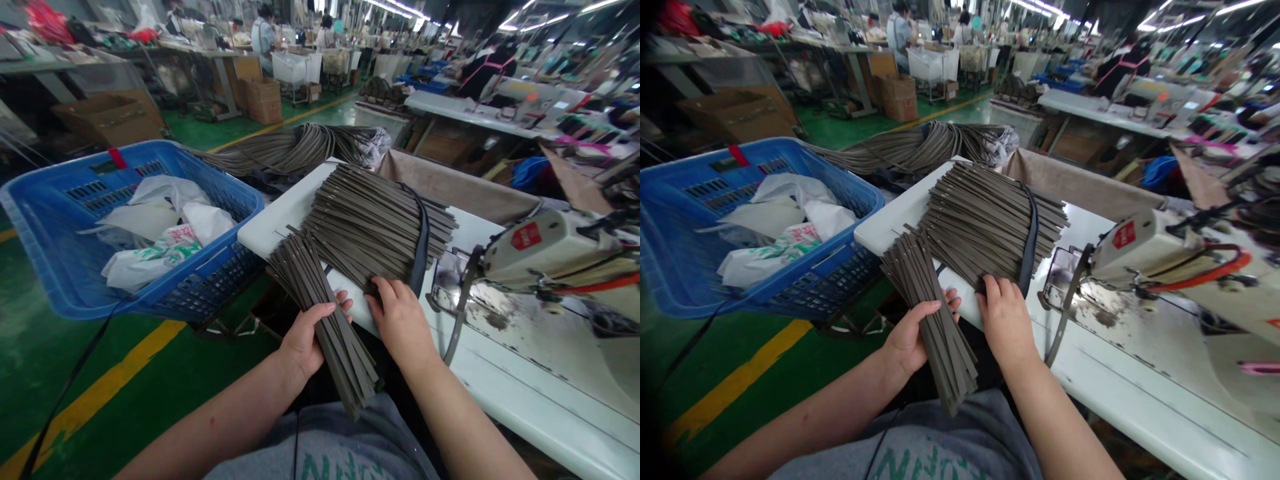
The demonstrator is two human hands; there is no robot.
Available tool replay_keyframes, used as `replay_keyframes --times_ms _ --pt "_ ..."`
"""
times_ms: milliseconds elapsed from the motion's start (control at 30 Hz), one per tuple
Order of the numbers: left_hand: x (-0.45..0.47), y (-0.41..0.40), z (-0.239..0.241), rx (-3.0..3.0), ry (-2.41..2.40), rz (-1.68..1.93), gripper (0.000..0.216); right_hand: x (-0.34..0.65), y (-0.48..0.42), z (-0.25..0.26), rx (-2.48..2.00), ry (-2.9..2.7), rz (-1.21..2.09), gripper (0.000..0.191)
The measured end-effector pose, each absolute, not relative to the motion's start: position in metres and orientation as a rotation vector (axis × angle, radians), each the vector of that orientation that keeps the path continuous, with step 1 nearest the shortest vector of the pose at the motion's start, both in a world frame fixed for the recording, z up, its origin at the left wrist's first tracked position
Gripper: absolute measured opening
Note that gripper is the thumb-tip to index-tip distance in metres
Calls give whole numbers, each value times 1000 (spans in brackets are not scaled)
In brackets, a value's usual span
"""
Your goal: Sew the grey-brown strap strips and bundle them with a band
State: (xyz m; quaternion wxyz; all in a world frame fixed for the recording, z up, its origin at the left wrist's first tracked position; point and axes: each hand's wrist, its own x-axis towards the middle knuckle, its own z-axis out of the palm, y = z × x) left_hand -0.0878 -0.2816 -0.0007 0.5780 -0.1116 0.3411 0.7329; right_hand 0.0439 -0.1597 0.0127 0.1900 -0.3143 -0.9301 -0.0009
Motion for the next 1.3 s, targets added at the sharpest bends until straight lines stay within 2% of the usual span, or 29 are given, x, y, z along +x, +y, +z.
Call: replay_keyframes --times_ms 367,567,633,800,900,1067,1300 --pt "-90 -281 1 -305 797 1704 28 43 -154 13 -999 -2559 250 19" --pt "-89 -281 -1 -259 804 1705 30 44 -154 26 -1001 -2506 339 24" --pt "-89 -281 -1 -247 808 1703 29 45 -156 30 -997 -2467 459 23" --pt "-90 -281 -1 -213 787 1693 33 47 -165 34 -1036 -2326 1023 25" --pt "-89 -280 -3 -216 761 1697 35 47 -169 34 -1068 -2301 1188 28" --pt "-89 -281 -6 -180 725 1708 36 47 -172 29 -1087 -2289 1207 24" --pt "-92 -284 -15 -152 745 1676 33 45 -182 25 -1020 -2303 1066 15"
